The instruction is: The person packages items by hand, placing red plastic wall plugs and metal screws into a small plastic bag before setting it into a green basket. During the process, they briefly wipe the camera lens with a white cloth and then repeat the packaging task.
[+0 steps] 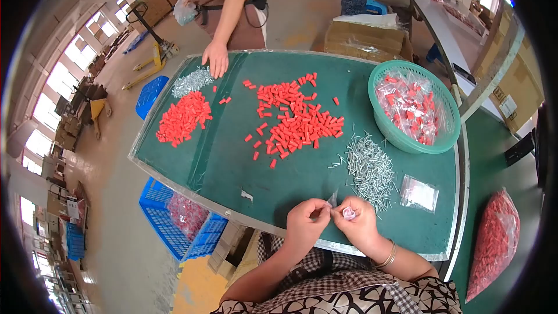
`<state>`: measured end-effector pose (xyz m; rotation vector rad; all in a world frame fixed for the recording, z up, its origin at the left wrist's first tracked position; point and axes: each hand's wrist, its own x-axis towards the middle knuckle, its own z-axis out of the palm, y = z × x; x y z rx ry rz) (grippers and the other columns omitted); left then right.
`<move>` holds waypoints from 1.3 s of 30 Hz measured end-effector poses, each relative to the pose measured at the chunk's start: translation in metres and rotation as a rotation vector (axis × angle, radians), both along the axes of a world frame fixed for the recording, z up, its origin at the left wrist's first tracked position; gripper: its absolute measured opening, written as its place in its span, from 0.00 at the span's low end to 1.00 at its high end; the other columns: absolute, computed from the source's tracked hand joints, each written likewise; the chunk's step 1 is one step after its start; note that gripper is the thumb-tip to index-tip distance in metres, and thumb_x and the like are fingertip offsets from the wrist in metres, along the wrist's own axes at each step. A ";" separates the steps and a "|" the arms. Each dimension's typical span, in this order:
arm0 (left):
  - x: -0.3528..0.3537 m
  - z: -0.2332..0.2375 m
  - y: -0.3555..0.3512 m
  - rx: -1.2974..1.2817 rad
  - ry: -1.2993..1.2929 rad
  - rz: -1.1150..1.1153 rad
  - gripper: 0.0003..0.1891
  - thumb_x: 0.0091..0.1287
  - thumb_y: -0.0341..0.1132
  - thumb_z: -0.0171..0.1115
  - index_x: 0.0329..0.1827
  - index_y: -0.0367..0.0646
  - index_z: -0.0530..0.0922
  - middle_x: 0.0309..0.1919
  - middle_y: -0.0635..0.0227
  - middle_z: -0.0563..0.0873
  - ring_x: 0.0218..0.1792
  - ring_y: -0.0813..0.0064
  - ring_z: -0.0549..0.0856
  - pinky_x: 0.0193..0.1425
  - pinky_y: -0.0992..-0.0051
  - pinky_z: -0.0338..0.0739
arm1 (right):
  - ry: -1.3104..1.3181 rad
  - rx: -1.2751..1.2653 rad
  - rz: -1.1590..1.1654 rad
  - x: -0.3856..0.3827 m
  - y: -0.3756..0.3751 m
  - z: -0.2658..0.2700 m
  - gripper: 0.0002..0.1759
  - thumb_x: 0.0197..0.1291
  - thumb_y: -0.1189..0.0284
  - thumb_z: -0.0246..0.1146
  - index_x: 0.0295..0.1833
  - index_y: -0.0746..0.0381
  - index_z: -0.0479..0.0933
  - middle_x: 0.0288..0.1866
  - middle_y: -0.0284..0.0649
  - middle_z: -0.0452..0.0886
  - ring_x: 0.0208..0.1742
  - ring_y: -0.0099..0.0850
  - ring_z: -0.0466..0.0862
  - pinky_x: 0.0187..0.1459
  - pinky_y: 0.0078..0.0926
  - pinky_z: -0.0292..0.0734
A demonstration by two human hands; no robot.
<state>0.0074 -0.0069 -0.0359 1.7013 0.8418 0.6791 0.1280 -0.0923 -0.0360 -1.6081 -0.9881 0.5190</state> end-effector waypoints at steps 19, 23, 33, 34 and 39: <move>0.001 0.000 0.005 0.642 0.133 -0.102 0.07 0.49 0.21 0.64 0.27 0.40 0.74 0.22 0.63 0.79 0.24 0.63 0.79 0.28 0.68 0.74 | -0.296 -0.088 0.210 0.008 -0.007 0.004 0.04 0.56 0.75 0.62 0.34 0.63 0.74 0.33 0.45 0.77 0.32 0.47 0.80 0.31 0.41 0.75; 0.001 0.000 0.005 0.583 0.149 -0.116 0.07 0.50 0.21 0.63 0.27 0.41 0.73 0.23 0.63 0.78 0.25 0.61 0.80 0.29 0.66 0.75 | -0.145 -0.013 0.204 0.009 -0.005 -0.005 0.05 0.54 0.76 0.62 0.33 0.64 0.73 0.31 0.46 0.76 0.32 0.49 0.79 0.31 0.41 0.75; -0.005 0.004 0.006 0.169 0.112 -0.073 0.04 0.57 0.22 0.65 0.34 0.35 0.79 0.27 0.62 0.83 0.28 0.77 0.82 0.34 0.78 0.77 | -0.155 -0.033 0.172 0.006 -0.003 -0.007 0.04 0.57 0.74 0.61 0.35 0.63 0.74 0.33 0.47 0.77 0.33 0.50 0.80 0.33 0.44 0.75; -0.004 0.004 0.005 0.239 0.105 -0.062 0.03 0.57 0.22 0.65 0.33 0.35 0.79 0.26 0.62 0.83 0.28 0.76 0.82 0.34 0.77 0.77 | -0.217 -0.003 0.182 0.004 -0.004 -0.010 0.05 0.58 0.73 0.61 0.36 0.63 0.73 0.33 0.47 0.76 0.33 0.51 0.79 0.33 0.45 0.75; -0.002 -0.010 0.006 0.227 0.083 -0.053 0.05 0.53 0.21 0.65 0.31 0.36 0.79 0.25 0.60 0.82 0.26 0.66 0.83 0.32 0.72 0.77 | -0.191 -0.064 0.205 0.007 -0.004 -0.008 0.08 0.62 0.70 0.58 0.41 0.63 0.69 0.34 0.50 0.74 0.35 0.54 0.78 0.35 0.48 0.74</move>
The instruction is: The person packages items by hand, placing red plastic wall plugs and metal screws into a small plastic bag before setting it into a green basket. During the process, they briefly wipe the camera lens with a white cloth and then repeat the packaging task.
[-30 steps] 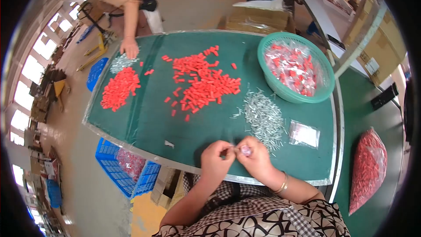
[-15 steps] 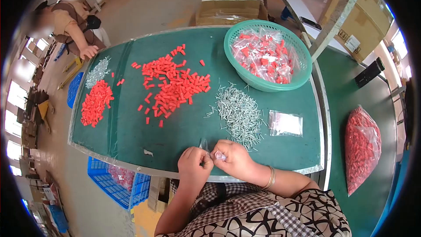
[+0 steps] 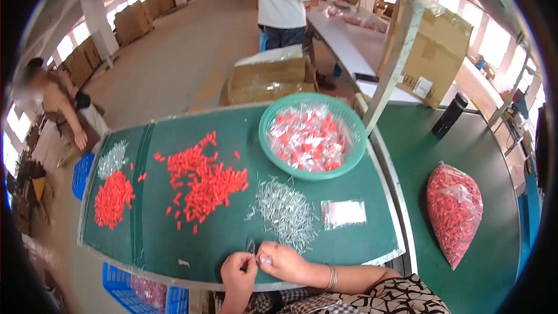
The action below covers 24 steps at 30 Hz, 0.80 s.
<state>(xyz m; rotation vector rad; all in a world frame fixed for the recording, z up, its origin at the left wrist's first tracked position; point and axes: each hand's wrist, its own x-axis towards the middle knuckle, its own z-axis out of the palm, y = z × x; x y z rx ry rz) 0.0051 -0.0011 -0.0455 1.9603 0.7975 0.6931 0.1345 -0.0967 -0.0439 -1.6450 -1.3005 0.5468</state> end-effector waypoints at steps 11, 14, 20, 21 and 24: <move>-0.003 0.015 -0.002 0.165 0.070 -0.102 0.02 0.57 0.23 0.66 0.32 0.36 0.81 0.28 0.59 0.85 0.28 0.70 0.84 0.33 0.72 0.77 | -0.111 -0.031 0.079 0.005 -0.005 0.001 0.09 0.58 0.71 0.60 0.40 0.63 0.70 0.35 0.49 0.75 0.37 0.52 0.79 0.38 0.48 0.75; -0.002 0.014 -0.003 0.091 0.058 -0.070 0.03 0.58 0.24 0.66 0.33 0.36 0.81 0.27 0.62 0.84 0.27 0.74 0.83 0.33 0.75 0.76 | -0.084 -0.032 0.072 0.005 -0.006 0.003 0.08 0.58 0.71 0.60 0.38 0.63 0.69 0.33 0.51 0.74 0.37 0.53 0.78 0.38 0.48 0.74; 0.003 0.013 -0.010 -0.027 0.011 0.026 0.04 0.54 0.22 0.65 0.32 0.36 0.80 0.26 0.63 0.84 0.26 0.74 0.83 0.32 0.76 0.78 | 0.142 -0.008 0.091 0.004 -0.004 0.000 0.07 0.56 0.74 0.61 0.35 0.64 0.69 0.30 0.51 0.73 0.35 0.52 0.77 0.35 0.43 0.73; 0.004 0.009 -0.010 -0.007 0.012 0.047 0.04 0.55 0.21 0.64 0.32 0.35 0.79 0.25 0.65 0.83 0.26 0.79 0.83 0.31 0.78 0.77 | 0.147 -0.038 0.078 0.004 -0.004 0.001 0.07 0.55 0.76 0.61 0.34 0.64 0.69 0.30 0.49 0.74 0.33 0.50 0.78 0.35 0.40 0.72; 0.001 -0.009 -0.005 -0.063 -0.016 0.091 0.03 0.59 0.19 0.62 0.33 0.34 0.77 0.25 0.69 0.83 0.25 0.84 0.81 0.29 0.81 0.75 | 0.287 -0.001 0.050 0.001 -0.004 0.004 0.06 0.55 0.76 0.61 0.35 0.65 0.70 0.31 0.48 0.76 0.33 0.48 0.79 0.35 0.38 0.73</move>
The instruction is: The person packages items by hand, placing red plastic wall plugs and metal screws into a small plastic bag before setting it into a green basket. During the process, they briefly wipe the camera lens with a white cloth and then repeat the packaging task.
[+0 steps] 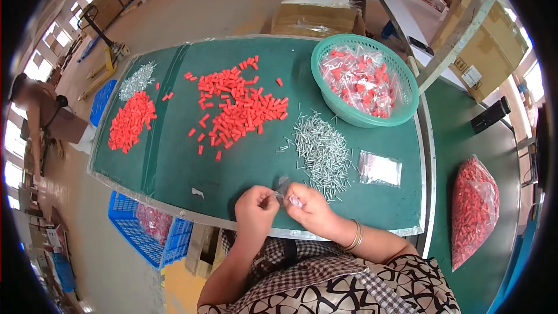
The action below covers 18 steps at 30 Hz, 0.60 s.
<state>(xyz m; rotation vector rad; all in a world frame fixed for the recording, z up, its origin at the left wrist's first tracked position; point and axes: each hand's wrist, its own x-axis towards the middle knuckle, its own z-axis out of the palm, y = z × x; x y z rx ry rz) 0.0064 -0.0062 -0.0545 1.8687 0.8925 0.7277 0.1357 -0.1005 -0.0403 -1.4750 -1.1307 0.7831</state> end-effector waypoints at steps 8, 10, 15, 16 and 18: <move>0.009 0.024 0.007 -0.561 -0.176 -0.101 0.02 0.65 0.20 0.59 0.35 0.35 0.76 0.28 0.72 0.82 0.31 0.87 0.81 0.35 0.84 0.76 | -0.089 -0.028 0.003 0.002 0.000 0.002 0.07 0.54 0.75 0.62 0.36 0.64 0.70 0.32 0.47 0.77 0.35 0.48 0.80 0.35 0.40 0.74; 0.011 0.024 0.006 -0.467 -0.095 -0.107 0.02 0.64 0.20 0.60 0.35 0.36 0.77 0.27 0.72 0.82 0.32 0.85 0.81 0.36 0.82 0.76 | -0.098 -0.026 0.007 0.001 0.001 0.001 0.08 0.54 0.75 0.62 0.35 0.63 0.70 0.31 0.48 0.76 0.35 0.50 0.80 0.34 0.42 0.74; 0.014 0.010 0.005 0.519 0.088 -0.033 0.09 0.53 0.25 0.62 0.37 0.42 0.80 0.25 0.62 0.79 0.29 0.58 0.80 0.36 0.60 0.76 | -0.313 -0.015 -0.075 0.000 -0.001 -0.009 0.11 0.53 0.70 0.63 0.33 0.62 0.67 0.30 0.50 0.72 0.34 0.53 0.77 0.34 0.47 0.73; 0.015 0.014 0.004 0.450 0.110 -0.039 0.10 0.53 0.25 0.63 0.38 0.43 0.80 0.25 0.63 0.80 0.29 0.60 0.80 0.36 0.62 0.76 | -0.316 0.011 -0.070 0.002 -0.002 -0.006 0.12 0.54 0.69 0.63 0.34 0.62 0.67 0.31 0.49 0.72 0.35 0.53 0.77 0.34 0.46 0.73; 0.013 0.016 0.006 0.212 0.103 -0.131 0.15 0.52 0.22 0.65 0.44 0.41 0.82 0.23 0.65 0.78 0.26 0.67 0.80 0.32 0.69 0.76 | -0.308 -0.002 -0.067 0.002 -0.001 -0.009 0.11 0.55 0.69 0.62 0.35 0.62 0.68 0.32 0.49 0.74 0.37 0.52 0.78 0.36 0.46 0.74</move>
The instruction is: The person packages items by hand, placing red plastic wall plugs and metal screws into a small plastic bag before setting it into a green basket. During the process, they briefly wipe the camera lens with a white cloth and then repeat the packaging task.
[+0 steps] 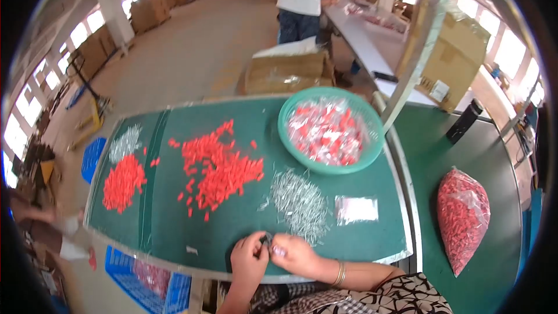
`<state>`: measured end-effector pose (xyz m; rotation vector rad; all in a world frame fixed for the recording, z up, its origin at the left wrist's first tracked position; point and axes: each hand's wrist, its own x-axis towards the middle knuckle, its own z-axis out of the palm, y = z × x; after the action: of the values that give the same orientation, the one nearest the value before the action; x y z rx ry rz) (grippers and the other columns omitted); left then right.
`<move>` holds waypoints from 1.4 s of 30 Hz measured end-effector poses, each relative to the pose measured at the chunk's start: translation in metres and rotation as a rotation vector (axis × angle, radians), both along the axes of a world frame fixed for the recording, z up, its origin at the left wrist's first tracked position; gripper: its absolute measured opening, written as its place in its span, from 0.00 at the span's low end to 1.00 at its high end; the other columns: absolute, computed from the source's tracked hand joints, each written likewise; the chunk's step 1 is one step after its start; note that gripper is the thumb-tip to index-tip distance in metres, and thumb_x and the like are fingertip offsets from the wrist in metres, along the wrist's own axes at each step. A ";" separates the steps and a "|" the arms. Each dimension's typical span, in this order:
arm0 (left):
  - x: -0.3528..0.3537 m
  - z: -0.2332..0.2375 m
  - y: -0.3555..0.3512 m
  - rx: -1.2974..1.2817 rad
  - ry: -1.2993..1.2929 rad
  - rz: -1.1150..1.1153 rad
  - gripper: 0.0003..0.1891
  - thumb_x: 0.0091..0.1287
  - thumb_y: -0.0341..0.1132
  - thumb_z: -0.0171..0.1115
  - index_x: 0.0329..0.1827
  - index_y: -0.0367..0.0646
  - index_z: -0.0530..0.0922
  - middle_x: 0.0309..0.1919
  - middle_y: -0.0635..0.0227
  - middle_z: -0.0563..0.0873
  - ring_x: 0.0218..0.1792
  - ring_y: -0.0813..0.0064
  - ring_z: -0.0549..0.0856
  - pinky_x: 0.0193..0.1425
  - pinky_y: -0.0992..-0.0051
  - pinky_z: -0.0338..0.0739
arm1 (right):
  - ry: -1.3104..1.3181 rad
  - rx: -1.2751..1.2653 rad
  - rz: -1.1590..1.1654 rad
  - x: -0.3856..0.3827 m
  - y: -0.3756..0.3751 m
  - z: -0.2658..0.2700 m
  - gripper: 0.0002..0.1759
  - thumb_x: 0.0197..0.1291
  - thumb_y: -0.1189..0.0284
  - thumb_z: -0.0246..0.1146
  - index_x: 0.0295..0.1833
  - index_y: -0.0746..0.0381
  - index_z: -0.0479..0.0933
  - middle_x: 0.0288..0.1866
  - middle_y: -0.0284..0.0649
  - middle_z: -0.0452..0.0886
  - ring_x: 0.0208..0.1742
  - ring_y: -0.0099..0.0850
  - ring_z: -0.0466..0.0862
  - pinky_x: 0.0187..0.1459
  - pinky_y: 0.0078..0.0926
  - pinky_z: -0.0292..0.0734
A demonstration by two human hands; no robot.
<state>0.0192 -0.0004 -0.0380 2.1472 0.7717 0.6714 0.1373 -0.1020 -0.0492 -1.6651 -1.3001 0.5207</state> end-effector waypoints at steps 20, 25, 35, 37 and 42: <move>-0.013 0.024 0.002 -0.427 -0.007 -0.057 0.33 0.58 0.22 0.64 0.70 0.43 0.66 0.23 0.71 0.77 0.24 0.84 0.75 0.31 0.81 0.72 | -0.282 0.069 0.121 0.009 0.002 0.017 0.33 0.44 0.65 0.74 0.60 0.56 0.76 0.57 0.37 0.78 0.40 0.39 0.85 0.38 0.34 0.83; -0.013 0.024 0.004 -0.471 -0.004 -0.097 0.34 0.58 0.22 0.64 0.70 0.43 0.66 0.24 0.71 0.77 0.24 0.85 0.75 0.31 0.82 0.72 | -0.278 0.092 0.125 0.011 0.003 0.021 0.31 0.43 0.65 0.75 0.57 0.55 0.78 0.55 0.37 0.79 0.38 0.38 0.86 0.36 0.33 0.83; -0.034 0.005 0.052 -0.261 -0.050 0.042 0.23 0.60 0.23 0.65 0.60 0.40 0.74 0.29 0.69 0.80 0.27 0.82 0.79 0.33 0.80 0.74 | 0.134 0.044 0.118 0.015 0.003 0.017 0.29 0.44 0.66 0.78 0.54 0.59 0.80 0.49 0.41 0.84 0.48 0.40 0.84 0.49 0.31 0.80; -0.036 -0.004 0.078 0.026 0.028 0.170 0.19 0.59 0.25 0.66 0.55 0.40 0.77 0.32 0.64 0.81 0.26 0.75 0.80 0.34 0.75 0.76 | 0.130 0.015 0.122 0.013 0.003 0.018 0.29 0.44 0.66 0.78 0.54 0.60 0.80 0.50 0.42 0.84 0.49 0.40 0.84 0.50 0.31 0.80; -0.022 -0.019 0.123 0.589 0.259 0.151 0.15 0.58 0.27 0.66 0.48 0.42 0.78 0.39 0.57 0.81 0.33 0.58 0.82 0.38 0.61 0.78 | 0.119 -0.003 0.127 0.012 0.003 0.023 0.29 0.45 0.67 0.77 0.55 0.61 0.79 0.50 0.42 0.83 0.49 0.40 0.84 0.51 0.31 0.79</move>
<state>-0.0030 0.1226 -0.0571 2.7710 0.9695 0.7785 0.1489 -0.0987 -0.0267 -1.5370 -1.3231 0.6871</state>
